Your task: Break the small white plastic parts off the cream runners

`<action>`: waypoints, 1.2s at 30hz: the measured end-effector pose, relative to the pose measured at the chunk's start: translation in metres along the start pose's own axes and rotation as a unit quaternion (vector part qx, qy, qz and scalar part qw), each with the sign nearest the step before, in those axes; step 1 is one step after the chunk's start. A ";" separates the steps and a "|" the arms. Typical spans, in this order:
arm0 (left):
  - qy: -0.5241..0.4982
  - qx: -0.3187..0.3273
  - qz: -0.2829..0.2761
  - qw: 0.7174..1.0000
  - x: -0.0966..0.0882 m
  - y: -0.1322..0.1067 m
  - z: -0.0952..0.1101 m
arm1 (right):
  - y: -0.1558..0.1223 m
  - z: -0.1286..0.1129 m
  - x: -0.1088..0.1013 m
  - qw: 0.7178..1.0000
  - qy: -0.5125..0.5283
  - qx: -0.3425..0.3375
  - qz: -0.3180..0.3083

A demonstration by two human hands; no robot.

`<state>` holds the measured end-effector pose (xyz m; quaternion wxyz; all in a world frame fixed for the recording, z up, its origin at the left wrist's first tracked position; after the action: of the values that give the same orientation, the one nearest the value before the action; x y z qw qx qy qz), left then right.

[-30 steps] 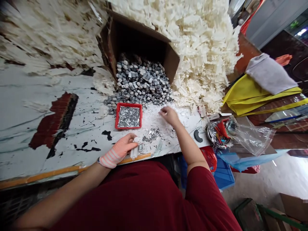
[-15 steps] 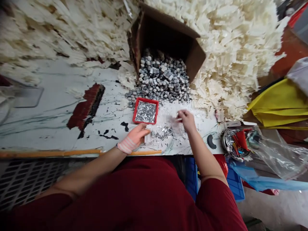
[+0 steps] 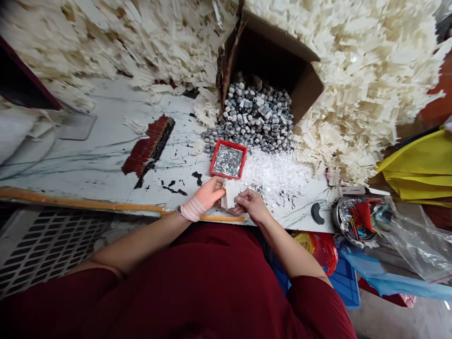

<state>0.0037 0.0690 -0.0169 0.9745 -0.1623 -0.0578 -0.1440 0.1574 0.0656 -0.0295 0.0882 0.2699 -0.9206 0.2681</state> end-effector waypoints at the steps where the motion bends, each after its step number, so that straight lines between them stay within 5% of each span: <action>1: 0.000 0.001 0.000 1.000 0.000 0.000 0.000 | 0.000 0.002 0.001 1.000 0.011 -0.003 0.002; 6: -0.011 -0.004 -0.007 1.000 0.001 0.000 0.002 | -0.003 -0.002 0.001 0.998 0.029 -0.047 0.028; 14: -0.053 0.014 -0.019 0.998 0.007 -0.004 0.005 | -0.003 -0.006 0.004 1.000 0.007 -0.005 -0.005; 21: -0.080 0.037 -0.020 0.996 0.009 -0.001 -0.001 | 0.001 -0.002 0.007 0.999 -0.018 -0.008 0.027; 24: -0.058 0.030 0.032 0.997 0.006 0.000 0.000 | 0.005 -0.003 0.012 0.999 -0.049 0.008 -0.019; 27: -0.049 0.050 0.021 0.997 0.008 -0.002 0.008 | 0.010 -0.017 0.006 0.993 -0.106 -0.007 -0.043; 32: -0.019 0.073 -0.031 0.997 0.014 -0.010 0.017 | 0.017 -0.053 0.006 0.940 -0.320 -0.089 -0.077; 36: 0.046 0.073 -0.042 0.995 0.015 -0.015 0.018 | 0.017 -0.058 0.023 0.889 -0.428 -0.134 -0.093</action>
<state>0.0122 0.0576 0.0066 0.9785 -0.0811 -0.0299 -0.1874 0.1303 0.0987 0.0189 -0.2541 0.4285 -0.8670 -0.0089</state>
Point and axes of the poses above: each hand's wrist, its own y-axis towards the middle knuckle, its own x-axis out of the palm, z = x × y, the point moved 6 cm from there along y, towards the middle knuckle, and after that the axes turned 13 degrees about -z, right-handed, at the moved point
